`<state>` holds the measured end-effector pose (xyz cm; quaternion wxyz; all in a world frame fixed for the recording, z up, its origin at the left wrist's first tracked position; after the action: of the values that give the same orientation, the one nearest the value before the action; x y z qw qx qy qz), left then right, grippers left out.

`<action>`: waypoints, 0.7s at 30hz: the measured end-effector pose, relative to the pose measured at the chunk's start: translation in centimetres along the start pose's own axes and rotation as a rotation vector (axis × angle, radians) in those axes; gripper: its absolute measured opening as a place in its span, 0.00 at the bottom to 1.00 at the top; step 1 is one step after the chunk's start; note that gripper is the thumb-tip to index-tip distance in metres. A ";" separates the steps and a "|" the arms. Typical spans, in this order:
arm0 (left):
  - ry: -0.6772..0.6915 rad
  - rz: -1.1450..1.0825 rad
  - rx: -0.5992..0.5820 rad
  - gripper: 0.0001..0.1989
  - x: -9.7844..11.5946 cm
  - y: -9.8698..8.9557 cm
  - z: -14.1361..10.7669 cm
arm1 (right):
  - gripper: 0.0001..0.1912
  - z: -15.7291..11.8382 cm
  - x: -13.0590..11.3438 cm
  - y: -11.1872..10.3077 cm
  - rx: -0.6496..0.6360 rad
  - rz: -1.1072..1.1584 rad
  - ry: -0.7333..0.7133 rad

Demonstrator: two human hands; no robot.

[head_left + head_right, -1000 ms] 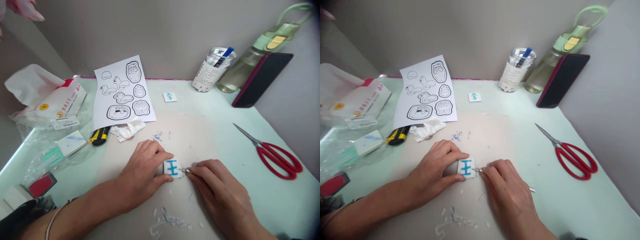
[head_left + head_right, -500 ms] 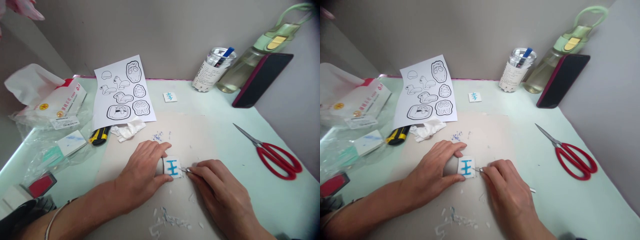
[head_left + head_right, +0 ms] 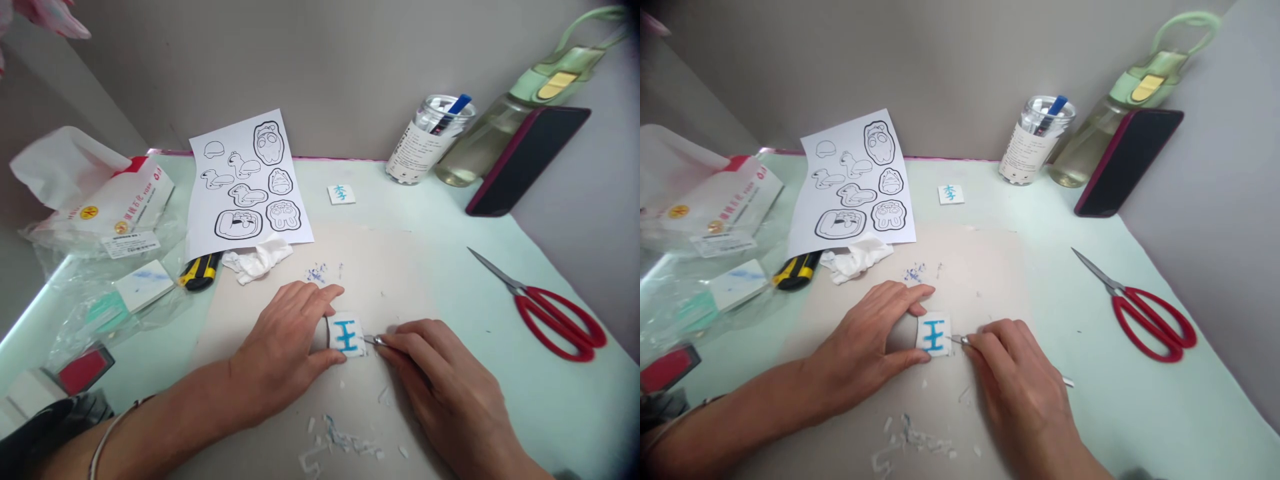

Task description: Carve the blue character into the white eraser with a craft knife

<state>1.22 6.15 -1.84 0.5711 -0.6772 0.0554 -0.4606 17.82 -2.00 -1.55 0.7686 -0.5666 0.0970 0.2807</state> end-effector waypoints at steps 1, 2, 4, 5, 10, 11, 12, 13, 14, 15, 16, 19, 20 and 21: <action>0.000 0.000 0.000 0.33 0.0 0.0 0.0 | 0.04 0.0 0.0 0.0 0.001 0.001 0.003; 0.000 0.002 0.001 0.33 0.0 0.0 0.0 | 0.04 0.0 -0.1 -0.1 0.002 0.004 0.006; 0.000 0.006 0.001 0.33 -0.1 0.1 0.0 | 0.04 0.1 -0.2 -0.1 0.004 0.011 0.009; -0.005 0.007 0.001 0.34 -0.1 0.1 0.0 | 0.04 0.1 -0.2 -0.1 0.004 0.014 0.009; -0.025 0.000 -0.003 0.34 -0.1 0.2 0.0 | 0.03 0.3 -0.4 -0.1 0.011 0.018 0.006; -0.025 -0.004 -0.005 0.34 -0.1 0.1 0.0 | 0.03 0.3 -0.4 -0.1 0.013 0.020 0.008; -0.026 -0.007 -0.006 0.34 -0.1 0.1 -0.1 | 0.03 0.4 -0.4 -0.1 0.015 0.020 0.010; -0.025 -0.009 -0.007 0.34 -0.1 0.1 -0.1 | 0.03 0.4 -0.5 -0.1 0.015 0.019 0.011; -0.026 -0.010 -0.010 0.34 -0.1 0.1 -0.1 | 0.03 0.5 -0.5 -0.1 0.015 0.017 0.013; -0.026 -0.011 -0.013 0.34 -0.1 0.2 -0.1 | 0.03 0.5 -0.6 -0.1 0.014 0.015 0.014; -0.026 -0.011 -0.015 0.33 -0.1 0.2 -0.1 | 0.03 0.6 -0.6 -0.1 0.012 0.014 0.018; -0.022 -0.008 -0.013 0.33 -0.1 0.2 -0.1 | 0.03 0.7 -0.6 0.0 0.010 0.018 0.030; -0.021 -0.007 -0.012 0.33 -0.1 0.2 -0.1 | 0.03 0.7 -0.6 0.0 0.012 0.018 0.032; -0.022 -0.006 -0.009 0.32 -0.1 0.2 0.0 | 0.03 0.7 -0.6 0.0 0.012 0.019 0.034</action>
<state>1.25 6.11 -2.04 0.5671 -0.6851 0.0491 -0.4546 17.19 -1.56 -1.00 0.7677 -0.5655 0.1171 0.2779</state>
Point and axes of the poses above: each hand's wrist, its own z-axis towards the middle knuckle, its own y-axis out of the palm, x = y × z, the point moved 5 cm from there along z, towards the middle knuckle, and after that the axes turned 9 degrees about z, right-handed, at the moved point
